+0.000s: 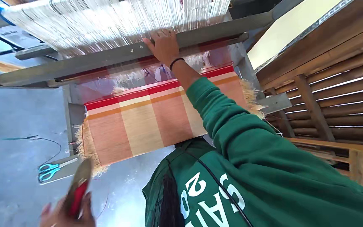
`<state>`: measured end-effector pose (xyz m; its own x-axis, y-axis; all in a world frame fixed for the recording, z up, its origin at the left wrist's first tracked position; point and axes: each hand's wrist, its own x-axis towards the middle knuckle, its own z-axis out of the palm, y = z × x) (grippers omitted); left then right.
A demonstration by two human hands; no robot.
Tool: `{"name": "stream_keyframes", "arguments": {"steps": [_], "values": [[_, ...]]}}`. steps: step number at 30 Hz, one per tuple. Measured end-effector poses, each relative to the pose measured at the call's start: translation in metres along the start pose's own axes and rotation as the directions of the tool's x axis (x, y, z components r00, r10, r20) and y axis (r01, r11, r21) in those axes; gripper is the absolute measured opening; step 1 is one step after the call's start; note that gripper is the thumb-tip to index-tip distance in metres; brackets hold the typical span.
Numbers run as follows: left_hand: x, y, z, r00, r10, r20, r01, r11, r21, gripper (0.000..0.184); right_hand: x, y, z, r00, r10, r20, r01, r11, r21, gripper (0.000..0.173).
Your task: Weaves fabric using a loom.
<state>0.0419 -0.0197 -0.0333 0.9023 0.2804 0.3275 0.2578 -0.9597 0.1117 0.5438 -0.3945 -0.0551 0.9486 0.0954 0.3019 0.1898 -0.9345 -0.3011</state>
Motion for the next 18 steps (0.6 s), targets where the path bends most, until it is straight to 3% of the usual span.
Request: {"name": "stream_keyframes", "arguments": {"steps": [4, 8, 11, 16, 18], "values": [[0.036, 0.071, 0.079, 0.995, 0.047, 0.088, -0.031, 0.985, -0.17, 0.063, -0.031, 0.0, -0.013, 0.998, 0.001, 0.063, -0.004, 0.999, 0.04, 0.062], [0.056, 0.114, 0.13, 0.982, 0.124, 0.139, -0.081, 0.957, -0.278, 0.063, -0.095, -0.007, -0.022, 0.994, -0.001, 0.113, -0.003, 0.999, 0.04, 0.064], [0.062, 0.129, 0.148, 0.973, 0.172, 0.157, -0.121, 0.95, -0.288, 0.064, -0.13, -0.011, -0.029, 0.99, -0.012, 0.137, 0.008, 1.0, 0.03, 0.066], [0.077, 0.129, 0.173, 0.982, 0.121, 0.143, -0.084, 0.966, -0.245, 0.06, -0.118, -0.012, -0.013, 0.999, -0.034, -0.031, 0.033, 0.998, -0.044, 0.064], [0.078, 0.131, 0.18, 0.988, 0.085, 0.126, -0.054, 0.971, -0.231, 0.059, -0.104, -0.009, -0.011, 0.999, -0.04, -0.006, 0.04, 0.999, -0.032, 0.067]]}}
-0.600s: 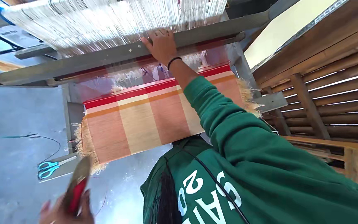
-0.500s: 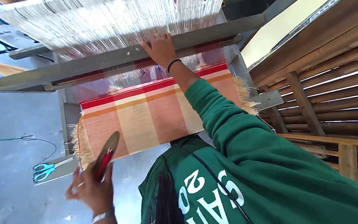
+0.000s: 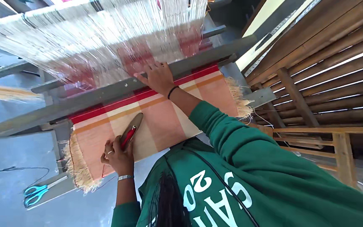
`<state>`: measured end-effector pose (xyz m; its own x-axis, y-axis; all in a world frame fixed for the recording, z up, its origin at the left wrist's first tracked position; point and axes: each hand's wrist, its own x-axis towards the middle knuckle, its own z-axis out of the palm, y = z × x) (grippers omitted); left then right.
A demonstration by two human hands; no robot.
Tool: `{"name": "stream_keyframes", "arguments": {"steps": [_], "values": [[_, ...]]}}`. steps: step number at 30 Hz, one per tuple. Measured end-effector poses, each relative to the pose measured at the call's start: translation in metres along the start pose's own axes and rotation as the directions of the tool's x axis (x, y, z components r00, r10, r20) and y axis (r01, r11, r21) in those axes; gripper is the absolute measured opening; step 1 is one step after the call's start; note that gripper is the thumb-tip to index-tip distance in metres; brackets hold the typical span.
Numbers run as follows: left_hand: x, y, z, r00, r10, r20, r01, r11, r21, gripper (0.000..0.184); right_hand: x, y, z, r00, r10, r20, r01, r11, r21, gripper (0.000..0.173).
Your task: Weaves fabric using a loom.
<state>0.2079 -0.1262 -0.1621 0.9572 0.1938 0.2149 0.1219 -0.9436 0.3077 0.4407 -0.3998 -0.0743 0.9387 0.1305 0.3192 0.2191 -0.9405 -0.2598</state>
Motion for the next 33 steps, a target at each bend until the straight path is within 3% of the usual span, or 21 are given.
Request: {"name": "stream_keyframes", "arguments": {"steps": [7, 15, 22, 26, 33], "values": [[0.002, -0.001, 0.02, 0.993, 0.019, -0.115, -0.009, 0.996, 0.092, 0.059, 0.056, 0.005, 0.0, 0.996, 0.061, 0.064, -0.064, 0.997, 0.034, 0.075], [0.003, -0.005, 0.026, 0.989, 0.023, -0.149, -0.01, 0.996, 0.086, 0.07, 0.036, 0.003, -0.007, 0.988, 0.058, 0.144, -0.064, 0.997, 0.036, 0.076], [0.001, -0.004, 0.027, 0.989, 0.018, -0.147, -0.008, 0.998, 0.068, 0.069, -0.023, -0.001, -0.026, 0.972, 0.03, 0.235, -0.048, 0.996, 0.073, 0.073], [0.002, 0.0, 0.02, 0.992, 0.017, -0.129, -0.008, 0.998, 0.065, 0.07, -0.021, -0.004, -0.038, 0.945, 0.042, 0.325, -0.081, 0.991, 0.109, 0.074], [0.003, 0.0, 0.021, 0.994, 0.003, -0.106, 0.006, 0.996, 0.088, 0.071, -0.026, 0.001, -0.033, 0.966, -0.041, 0.254, 0.011, 0.993, 0.118, 0.072]]}}
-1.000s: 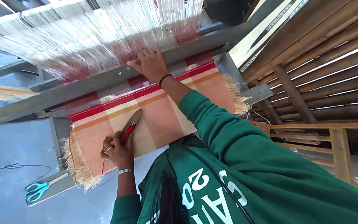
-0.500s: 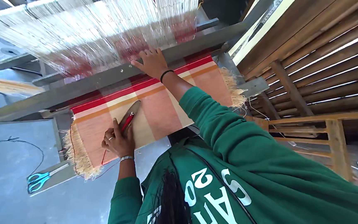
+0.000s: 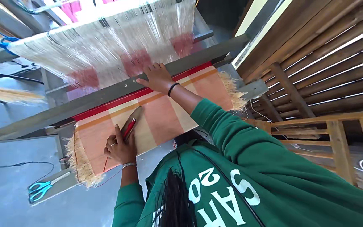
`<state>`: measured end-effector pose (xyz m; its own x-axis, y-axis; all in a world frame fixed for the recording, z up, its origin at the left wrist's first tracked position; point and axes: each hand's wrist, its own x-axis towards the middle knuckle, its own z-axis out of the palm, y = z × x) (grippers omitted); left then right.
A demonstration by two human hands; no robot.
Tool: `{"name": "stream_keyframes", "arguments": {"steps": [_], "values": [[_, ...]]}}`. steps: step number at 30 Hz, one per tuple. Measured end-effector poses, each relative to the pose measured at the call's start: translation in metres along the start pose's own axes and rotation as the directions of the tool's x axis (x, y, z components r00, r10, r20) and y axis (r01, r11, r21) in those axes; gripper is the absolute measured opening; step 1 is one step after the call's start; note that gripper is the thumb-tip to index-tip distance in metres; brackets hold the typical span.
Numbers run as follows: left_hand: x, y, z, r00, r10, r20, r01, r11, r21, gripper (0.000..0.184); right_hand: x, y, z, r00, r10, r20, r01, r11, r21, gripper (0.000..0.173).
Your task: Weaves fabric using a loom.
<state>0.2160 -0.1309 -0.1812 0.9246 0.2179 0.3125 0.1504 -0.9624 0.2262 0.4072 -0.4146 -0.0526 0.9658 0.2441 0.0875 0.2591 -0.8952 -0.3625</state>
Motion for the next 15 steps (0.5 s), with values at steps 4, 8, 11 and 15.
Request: {"name": "stream_keyframes", "arguments": {"steps": [4, 8, 11, 15], "values": [[0.002, -0.001, 0.002, 1.0, 0.003, 0.0, -0.003, 1.0, 0.002, 0.069, -0.028, 0.026, -0.002, 0.985, -0.029, -0.172, 0.04, 0.997, 0.062, 0.069], [0.003, -0.001, 0.0, 1.0, 0.004, -0.006, -0.004, 1.0, 0.023, 0.068, -0.078, 0.131, -0.039, 0.827, 0.313, -0.468, -0.354, 0.935, 0.0, 0.08], [0.005, 0.003, 0.0, 1.0, -0.006, 0.001, 0.006, 1.0, 0.01, 0.067, -0.113, 0.213, -0.076, 0.642, 0.647, -0.412, -0.633, 0.75, 0.19, 0.1], [0.006, 0.008, -0.003, 1.0, -0.021, 0.013, 0.021, 1.0, 0.012, 0.066, -0.103, 0.264, -0.059, 0.655, 0.656, -0.375, -0.537, 0.753, 0.381, 0.113]]}}
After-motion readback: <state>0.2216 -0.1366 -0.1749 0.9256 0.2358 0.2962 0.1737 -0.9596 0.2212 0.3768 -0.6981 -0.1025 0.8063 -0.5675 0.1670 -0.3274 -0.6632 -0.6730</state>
